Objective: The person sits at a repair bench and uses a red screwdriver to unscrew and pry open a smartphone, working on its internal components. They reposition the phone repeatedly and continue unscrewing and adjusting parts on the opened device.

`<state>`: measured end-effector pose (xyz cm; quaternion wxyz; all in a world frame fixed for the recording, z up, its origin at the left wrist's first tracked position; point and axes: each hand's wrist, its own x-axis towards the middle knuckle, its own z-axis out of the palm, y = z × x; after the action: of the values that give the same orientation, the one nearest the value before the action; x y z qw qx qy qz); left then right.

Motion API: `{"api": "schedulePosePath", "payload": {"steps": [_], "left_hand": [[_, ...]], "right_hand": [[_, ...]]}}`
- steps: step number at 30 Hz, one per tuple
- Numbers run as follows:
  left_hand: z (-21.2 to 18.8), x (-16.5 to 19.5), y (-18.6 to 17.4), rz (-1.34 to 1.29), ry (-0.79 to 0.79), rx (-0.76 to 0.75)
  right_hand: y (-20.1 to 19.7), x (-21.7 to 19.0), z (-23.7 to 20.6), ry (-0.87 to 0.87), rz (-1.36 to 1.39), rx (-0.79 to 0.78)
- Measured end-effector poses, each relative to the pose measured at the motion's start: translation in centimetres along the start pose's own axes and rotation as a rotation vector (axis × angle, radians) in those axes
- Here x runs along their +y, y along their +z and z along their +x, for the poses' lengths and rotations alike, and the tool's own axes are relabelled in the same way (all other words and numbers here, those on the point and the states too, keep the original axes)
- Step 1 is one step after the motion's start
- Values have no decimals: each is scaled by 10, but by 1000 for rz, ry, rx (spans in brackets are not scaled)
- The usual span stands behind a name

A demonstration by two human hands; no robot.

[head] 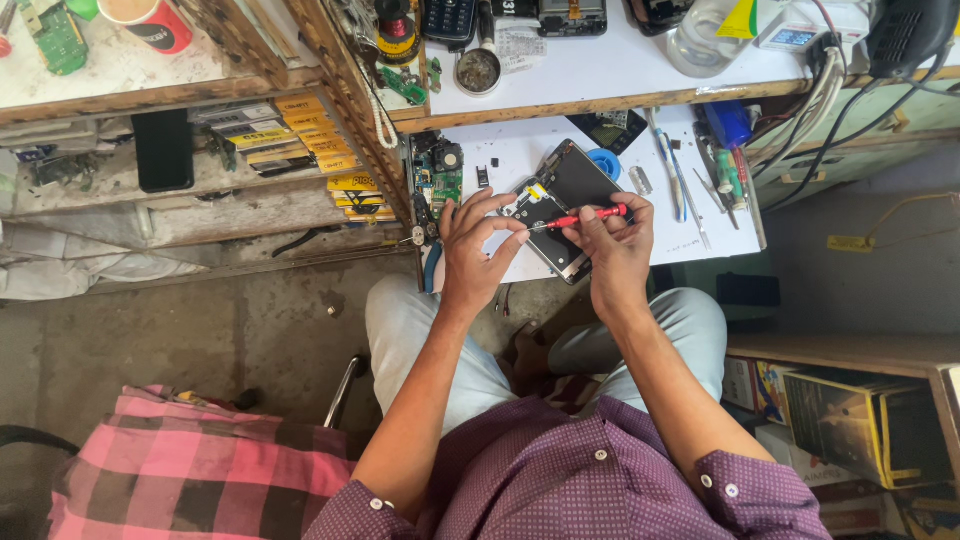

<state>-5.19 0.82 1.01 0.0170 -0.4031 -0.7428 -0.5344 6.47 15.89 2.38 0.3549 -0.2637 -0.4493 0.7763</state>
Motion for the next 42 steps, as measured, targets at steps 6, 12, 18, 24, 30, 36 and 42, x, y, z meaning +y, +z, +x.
{"api": "schedulePosePath", "payload": {"steps": [6,12,18,24,30,36,42], "left_hand": [[0,1,0,-9,-7,5],[1,3,0,22,-12,3],[1,6,6,218,-7,-43],[4,9,14,405,8,-107],[1,10,13,428,37,-109],[1,9,13,424,49,-124],[0,10,12,426,49,-133]], "right_hand": [[-1,0,0,-10,-16,-16],[-3,0,1,-22,-32,-19],[-9,-15,13,-247,-241,-85],[-5,-19,29,-482,-525,-206],[5,-22,37,-405,-451,-165],[5,-32,45,-132,-66,-84],[-3,-30,43,-296,-289,-165]]}}
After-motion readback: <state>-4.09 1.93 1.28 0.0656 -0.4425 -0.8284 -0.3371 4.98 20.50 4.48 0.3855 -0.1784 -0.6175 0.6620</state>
